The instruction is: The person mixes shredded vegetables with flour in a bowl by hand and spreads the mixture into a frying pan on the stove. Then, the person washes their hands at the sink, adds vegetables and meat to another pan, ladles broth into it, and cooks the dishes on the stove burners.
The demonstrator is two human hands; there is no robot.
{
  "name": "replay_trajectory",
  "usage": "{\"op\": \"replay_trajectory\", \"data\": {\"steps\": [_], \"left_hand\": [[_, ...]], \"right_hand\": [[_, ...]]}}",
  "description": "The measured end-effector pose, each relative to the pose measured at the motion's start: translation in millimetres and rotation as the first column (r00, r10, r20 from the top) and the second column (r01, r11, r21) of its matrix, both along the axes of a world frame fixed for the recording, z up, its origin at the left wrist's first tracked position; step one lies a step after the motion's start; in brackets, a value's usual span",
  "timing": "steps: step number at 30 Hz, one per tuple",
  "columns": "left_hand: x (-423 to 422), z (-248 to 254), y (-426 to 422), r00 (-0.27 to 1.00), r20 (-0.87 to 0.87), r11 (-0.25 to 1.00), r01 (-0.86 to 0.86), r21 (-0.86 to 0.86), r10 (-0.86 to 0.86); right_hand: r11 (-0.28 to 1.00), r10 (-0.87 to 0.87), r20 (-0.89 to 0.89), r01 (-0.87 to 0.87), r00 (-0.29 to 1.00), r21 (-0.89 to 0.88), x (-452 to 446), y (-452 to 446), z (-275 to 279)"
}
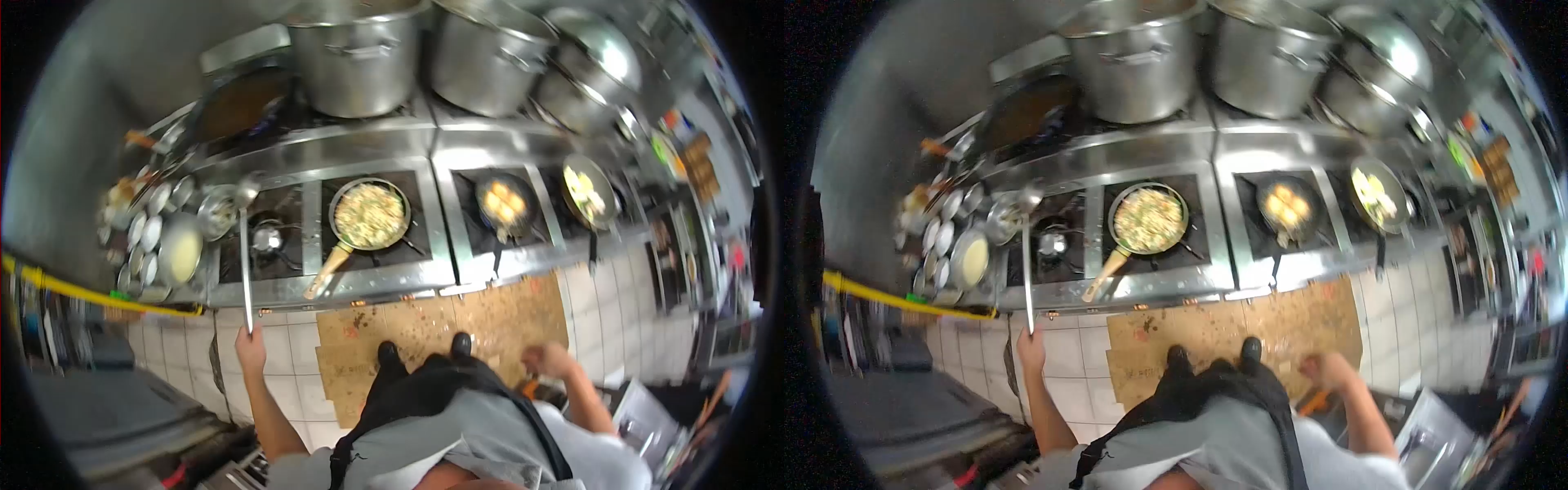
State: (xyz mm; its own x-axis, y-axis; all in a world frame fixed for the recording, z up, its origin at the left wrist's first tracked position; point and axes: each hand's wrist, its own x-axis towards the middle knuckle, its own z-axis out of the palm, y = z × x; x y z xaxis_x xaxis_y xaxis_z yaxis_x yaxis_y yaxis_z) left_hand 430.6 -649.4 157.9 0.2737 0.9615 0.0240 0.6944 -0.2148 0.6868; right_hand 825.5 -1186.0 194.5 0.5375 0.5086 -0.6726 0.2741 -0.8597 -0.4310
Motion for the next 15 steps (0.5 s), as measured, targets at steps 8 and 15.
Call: {"op": "replay_trajectory", "data": {"steps": [8,15], "left_hand": [[77,72,-134,0.892,0.356,0.725,0.439,-0.531,-0.28],[292,103,-266,0.094,0.575,-0.044,0.974,-0.223,-0.813]], "right_hand": [[0.536,0.228,-0.294,0.133,0.928,0.834,-62,212,65],[-0.171,-0.414,-0.709,0.716,0.572,0.677,18,109,90]]}}
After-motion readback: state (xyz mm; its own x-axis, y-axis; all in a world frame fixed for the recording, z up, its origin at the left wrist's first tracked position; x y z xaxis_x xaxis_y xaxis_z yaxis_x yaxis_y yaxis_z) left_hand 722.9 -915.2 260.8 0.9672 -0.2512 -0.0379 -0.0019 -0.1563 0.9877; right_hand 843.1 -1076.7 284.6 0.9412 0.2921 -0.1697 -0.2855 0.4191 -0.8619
